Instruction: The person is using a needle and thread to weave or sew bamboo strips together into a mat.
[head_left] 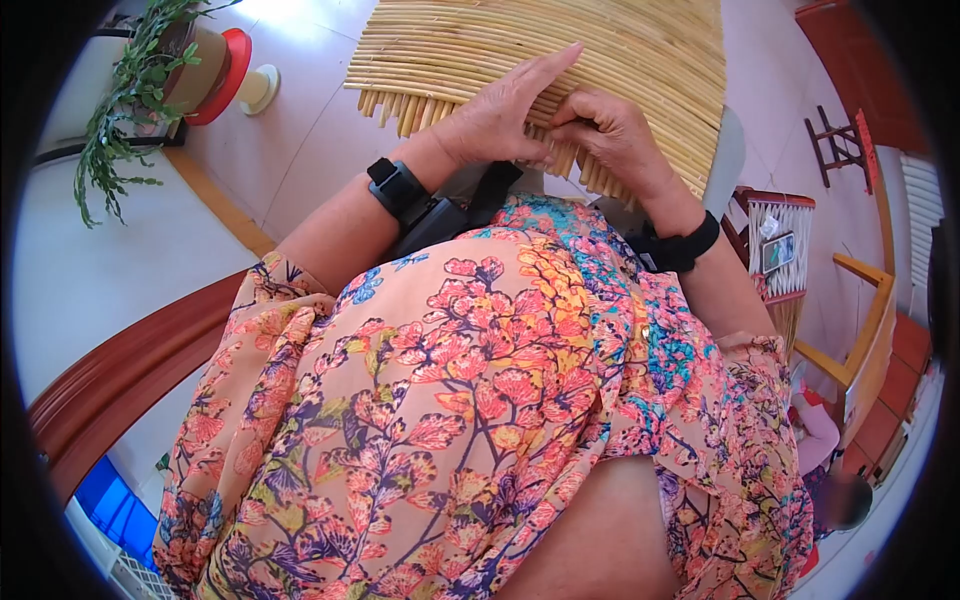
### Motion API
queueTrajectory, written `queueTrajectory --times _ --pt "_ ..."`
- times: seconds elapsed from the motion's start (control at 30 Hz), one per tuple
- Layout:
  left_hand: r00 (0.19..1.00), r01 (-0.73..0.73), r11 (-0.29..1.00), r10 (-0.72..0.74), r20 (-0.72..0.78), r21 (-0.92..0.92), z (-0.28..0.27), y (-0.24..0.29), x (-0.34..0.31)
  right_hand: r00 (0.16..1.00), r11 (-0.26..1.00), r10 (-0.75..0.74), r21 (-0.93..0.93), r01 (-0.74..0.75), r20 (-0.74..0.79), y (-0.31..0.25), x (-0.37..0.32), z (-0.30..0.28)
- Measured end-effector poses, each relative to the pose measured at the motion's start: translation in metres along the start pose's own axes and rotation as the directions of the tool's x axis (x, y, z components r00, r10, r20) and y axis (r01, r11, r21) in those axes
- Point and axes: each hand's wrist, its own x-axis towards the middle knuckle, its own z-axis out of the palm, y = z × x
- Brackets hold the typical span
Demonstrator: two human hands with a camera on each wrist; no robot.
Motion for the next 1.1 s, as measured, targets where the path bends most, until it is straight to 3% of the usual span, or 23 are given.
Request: queueTrajectory --times 0.13,0.2,0.43,0.63,0.73,0.8,0.83,0.97,1.1 --pt "0.999 0.021 1.000 -0.020 0.025 -0.019 -0.001 0.001 0.001 0.998 0.996 -0.063 -0.059 0.061 -0.031 -0.002 0.000 0.001" --pt "1.000 0.012 1.000 -0.012 0.020 -0.024 0.000 0.000 0.001 0.969 0.946 -0.246 -0.223 0.234 -0.026 0.003 0.000 0.002" --pt "1.000 0.008 1.000 -0.009 0.021 0.007 0.000 0.000 0.000 0.953 0.890 -0.304 -0.365 0.275 -0.023 0.001 -0.003 0.005" --pt "0.998 -0.048 0.999 0.047 -0.042 -0.011 -0.001 -0.003 0.001 0.974 0.936 -0.221 -0.289 0.201 -0.040 -0.014 -0.008 -0.007" --pt "0.996 -0.078 0.994 0.080 -0.026 0.077 -0.001 -0.004 0.000 0.979 0.937 -0.143 -0.337 0.088 -0.143 -0.011 -0.024 -0.027" --pt "0.994 -0.087 0.991 0.093 -0.050 0.098 -0.002 0.004 0.003 0.962 0.838 -0.126 -0.545 -0.028 -0.243 0.006 -0.038 -0.037" --pt "0.993 -0.081 0.984 0.093 -0.069 0.159 -0.003 0.007 0.004 0.959 0.837 -0.124 -0.546 -0.037 -0.255 0.012 -0.044 -0.040" --pt "0.998 -0.064 0.962 0.062 0.017 0.264 -0.010 0.018 0.013 0.981 0.772 -0.095 -0.635 -0.033 -0.167 0.013 -0.052 -0.039" --pt "0.991 -0.132 0.923 0.129 0.031 0.362 -0.015 0.019 0.019 0.991 0.655 -0.084 -0.755 -0.026 -0.107 0.015 -0.051 -0.033"
